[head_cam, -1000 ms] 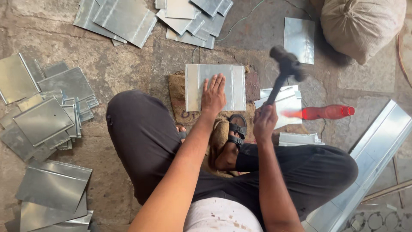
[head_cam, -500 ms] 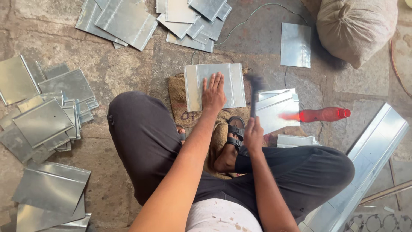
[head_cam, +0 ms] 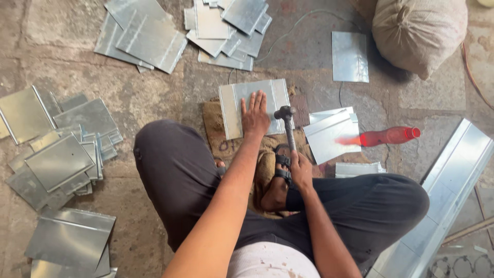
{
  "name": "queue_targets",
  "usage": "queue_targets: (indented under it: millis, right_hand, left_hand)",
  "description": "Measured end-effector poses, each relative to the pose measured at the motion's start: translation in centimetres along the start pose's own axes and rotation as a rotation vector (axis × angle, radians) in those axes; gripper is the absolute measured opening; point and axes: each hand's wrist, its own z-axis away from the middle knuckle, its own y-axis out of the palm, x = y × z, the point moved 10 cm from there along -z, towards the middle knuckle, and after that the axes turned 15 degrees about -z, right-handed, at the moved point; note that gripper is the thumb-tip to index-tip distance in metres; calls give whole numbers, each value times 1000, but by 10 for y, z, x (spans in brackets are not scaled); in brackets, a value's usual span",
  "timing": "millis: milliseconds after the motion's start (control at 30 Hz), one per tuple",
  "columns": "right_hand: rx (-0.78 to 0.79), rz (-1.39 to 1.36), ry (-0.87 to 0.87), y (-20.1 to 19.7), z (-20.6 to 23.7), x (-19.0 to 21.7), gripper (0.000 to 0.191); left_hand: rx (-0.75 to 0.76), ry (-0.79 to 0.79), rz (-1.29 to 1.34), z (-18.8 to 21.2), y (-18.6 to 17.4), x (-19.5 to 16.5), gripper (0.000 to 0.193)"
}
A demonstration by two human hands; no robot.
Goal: The person shapes small metal sheets by hammering their edges against a metal block while sitting on the floor, handling one sheet at a time and placing some aside.
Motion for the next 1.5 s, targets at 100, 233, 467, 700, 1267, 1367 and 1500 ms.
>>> queue_targets:
  millis: [100, 233, 467, 700, 1267, 1367, 1500]
  right_hand:
    - [-19, -157, 45, 1, 12, -6, 50]
    - [-105, -12, -41, -9, 26, 0, 48]
    - [-70, -51, 231, -23, 6, -32, 61]
    - [-19, -631, 561, 5, -24, -58, 51]
    - [36, 155, 270, -3, -65, -16, 77]
    - [-50, 54, 155, -14, -64, 5, 71]
    - [-201, -77, 19, -36, -57, 22, 56]
  left_hand:
    - [-26, -23, 35, 0, -5, 5, 71]
    - [-8, -13, 35, -1, -2, 3, 69]
    - [-35, 0, 35, -3, -5, 7, 65]
    - [-128, 14, 81, 20, -23, 22, 60]
    - [-77, -781, 1054, 99, 6, 139, 35]
    - [-95, -946, 1359, 113, 4, 141, 20]
    - [-252, -1081, 1445, 118, -17, 174, 18]
